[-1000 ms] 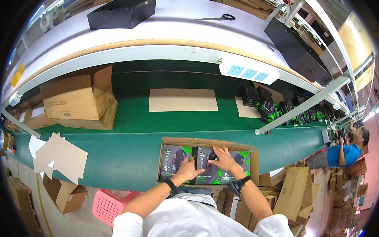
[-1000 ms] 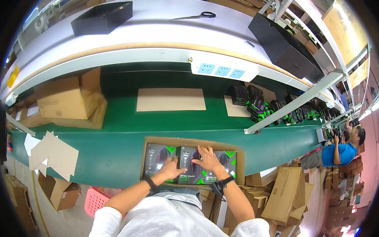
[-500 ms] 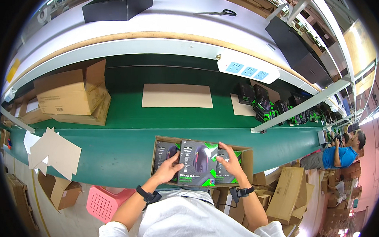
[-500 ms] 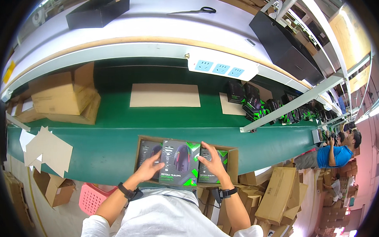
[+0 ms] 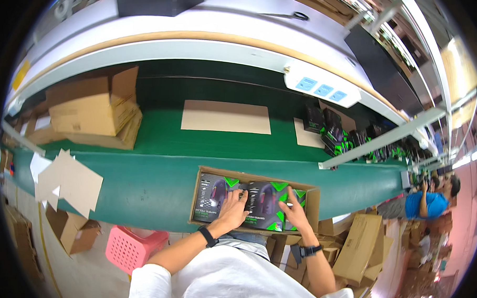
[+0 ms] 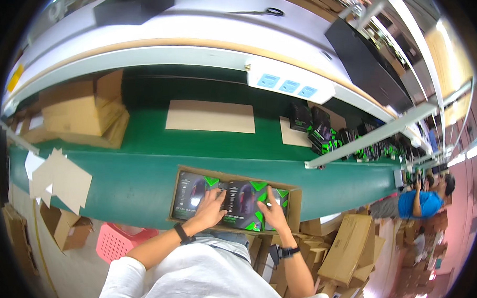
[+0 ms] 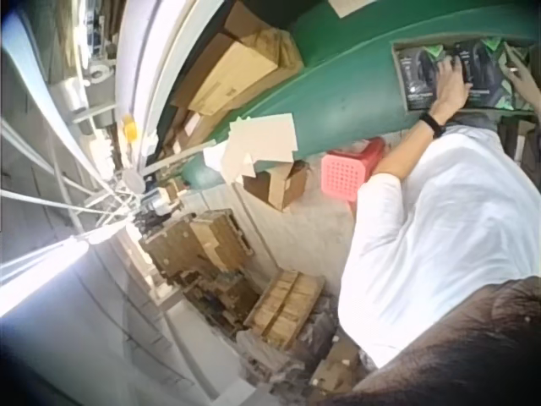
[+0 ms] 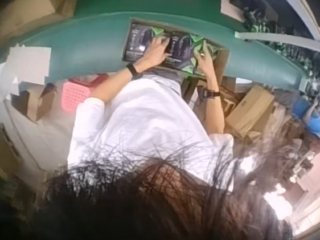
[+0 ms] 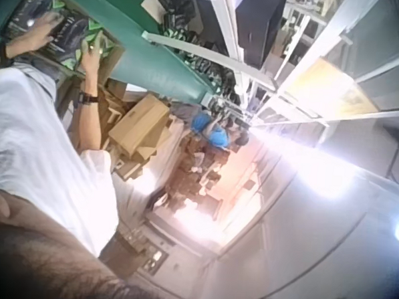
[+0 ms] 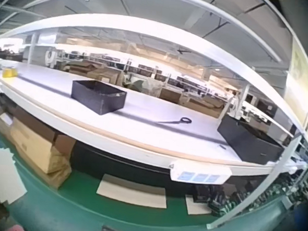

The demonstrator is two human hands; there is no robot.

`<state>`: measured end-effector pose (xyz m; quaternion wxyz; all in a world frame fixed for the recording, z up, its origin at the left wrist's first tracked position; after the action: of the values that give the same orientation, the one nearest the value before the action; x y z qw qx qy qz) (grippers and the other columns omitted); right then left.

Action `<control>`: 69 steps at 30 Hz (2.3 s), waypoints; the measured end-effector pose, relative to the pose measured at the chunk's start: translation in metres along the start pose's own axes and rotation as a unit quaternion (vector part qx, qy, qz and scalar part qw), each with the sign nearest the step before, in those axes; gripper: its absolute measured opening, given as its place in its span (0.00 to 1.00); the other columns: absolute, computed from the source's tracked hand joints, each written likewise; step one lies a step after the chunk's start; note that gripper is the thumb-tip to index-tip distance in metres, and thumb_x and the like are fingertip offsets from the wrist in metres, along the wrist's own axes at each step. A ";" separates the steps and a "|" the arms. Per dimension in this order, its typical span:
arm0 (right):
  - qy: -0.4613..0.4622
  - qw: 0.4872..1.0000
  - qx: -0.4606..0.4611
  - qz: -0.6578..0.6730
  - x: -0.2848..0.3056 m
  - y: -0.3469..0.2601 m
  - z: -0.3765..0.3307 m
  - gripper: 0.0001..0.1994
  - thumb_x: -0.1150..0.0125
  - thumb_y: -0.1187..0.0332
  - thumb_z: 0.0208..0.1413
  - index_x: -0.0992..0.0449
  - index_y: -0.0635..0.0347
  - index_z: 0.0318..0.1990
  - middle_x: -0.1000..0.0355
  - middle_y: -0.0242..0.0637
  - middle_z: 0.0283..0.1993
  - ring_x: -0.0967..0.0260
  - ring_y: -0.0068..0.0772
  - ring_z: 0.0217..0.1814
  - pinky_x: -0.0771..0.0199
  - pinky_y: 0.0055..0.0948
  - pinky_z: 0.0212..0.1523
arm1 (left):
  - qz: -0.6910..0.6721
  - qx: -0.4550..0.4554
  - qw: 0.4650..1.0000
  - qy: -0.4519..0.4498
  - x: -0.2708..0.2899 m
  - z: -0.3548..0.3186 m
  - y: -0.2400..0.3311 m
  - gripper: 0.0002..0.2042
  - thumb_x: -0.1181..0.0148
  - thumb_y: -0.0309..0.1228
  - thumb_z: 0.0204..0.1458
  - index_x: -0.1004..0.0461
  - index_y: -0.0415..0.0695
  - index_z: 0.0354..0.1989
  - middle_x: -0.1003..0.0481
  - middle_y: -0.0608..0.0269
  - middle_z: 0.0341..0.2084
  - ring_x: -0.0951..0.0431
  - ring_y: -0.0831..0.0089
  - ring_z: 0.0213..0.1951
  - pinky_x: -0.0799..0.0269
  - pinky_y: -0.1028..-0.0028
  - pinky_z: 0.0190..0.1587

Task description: Packing retail computer mouse boxes into larger cardboard shipping boxes on an electronics factory production line.

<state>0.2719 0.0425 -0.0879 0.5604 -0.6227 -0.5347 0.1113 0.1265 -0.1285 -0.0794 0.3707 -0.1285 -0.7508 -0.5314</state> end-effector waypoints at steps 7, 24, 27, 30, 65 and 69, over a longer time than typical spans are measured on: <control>0.084 0.812 0.160 -0.555 -0.025 -0.050 0.015 0.37 0.50 0.43 0.59 0.42 0.60 0.67 0.34 0.48 0.42 0.35 0.48 0.44 0.33 0.43 0.48 | 0.055 -0.062 0.996 -0.045 -0.004 -0.013 0.013 0.31 0.34 0.33 0.47 0.35 0.41 0.61 0.45 0.43 0.63 0.49 0.47 0.67 0.47 0.56 0.66; 0.071 0.928 0.071 -0.358 0.030 0.010 0.044 0.20 0.46 0.51 0.59 0.33 0.46 0.55 0.32 0.45 0.47 0.33 0.51 0.54 0.34 0.58 0.49 | 0.328 -0.302 0.869 -0.212 -0.064 0.028 0.122 0.22 0.52 0.53 0.57 0.27 0.54 0.52 0.32 0.63 0.56 0.44 0.63 0.65 0.55 0.38 0.64; 0.084 0.919 0.077 -0.377 0.030 0.007 0.046 0.19 0.46 0.50 0.58 0.33 0.46 0.53 0.30 0.43 0.44 0.31 0.51 0.52 0.33 0.56 0.48 | 0.355 -0.301 0.857 -0.221 -0.084 0.032 0.110 0.22 0.51 0.52 0.57 0.27 0.53 0.53 0.33 0.62 0.56 0.44 0.63 0.66 0.52 0.38 0.63; 0.077 0.922 0.058 -0.376 0.032 0.012 0.042 0.18 0.45 0.53 0.58 0.32 0.46 0.52 0.29 0.43 0.44 0.31 0.50 0.52 0.34 0.56 0.49 | 0.354 -0.294 0.857 -0.231 -0.094 0.034 0.105 0.21 0.51 0.51 0.57 0.27 0.53 0.52 0.33 0.63 0.56 0.45 0.63 0.66 0.49 0.39 0.62; -0.257 0.932 -0.119 -0.227 -0.037 0.075 -0.049 0.35 0.58 0.38 0.59 0.50 0.40 0.71 0.81 0.41 0.77 0.89 0.47 0.78 0.76 0.61 0.72 | 0.247 0.015 0.967 -0.061 0.110 0.412 -0.331 0.63 0.20 0.35 0.21 0.58 0.37 0.69 0.48 0.38 0.65 0.48 0.48 0.67 0.51 0.57 0.68; -0.259 0.930 -0.114 -0.234 -0.043 0.078 -0.048 0.36 0.58 0.38 0.59 0.52 0.41 0.72 0.83 0.41 0.77 0.91 0.47 0.78 0.77 0.60 0.72 | 0.155 -0.017 0.988 0.000 0.109 0.415 -0.318 0.61 0.20 0.36 0.22 0.55 0.37 0.68 0.46 0.38 0.63 0.47 0.45 0.65 0.50 0.54 0.67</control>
<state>0.3327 -0.0034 -0.1549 0.3377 -0.4885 -0.8012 0.0728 -0.3097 0.0926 -0.2938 0.4462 -0.2501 -0.7125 -0.4803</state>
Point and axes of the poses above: each hand's wrist, its own z-axis towards the middle knuckle, its own x-axis out of the back of the hand, y = z × x, the point moved 10 cm from there along z, towards the middle knuckle
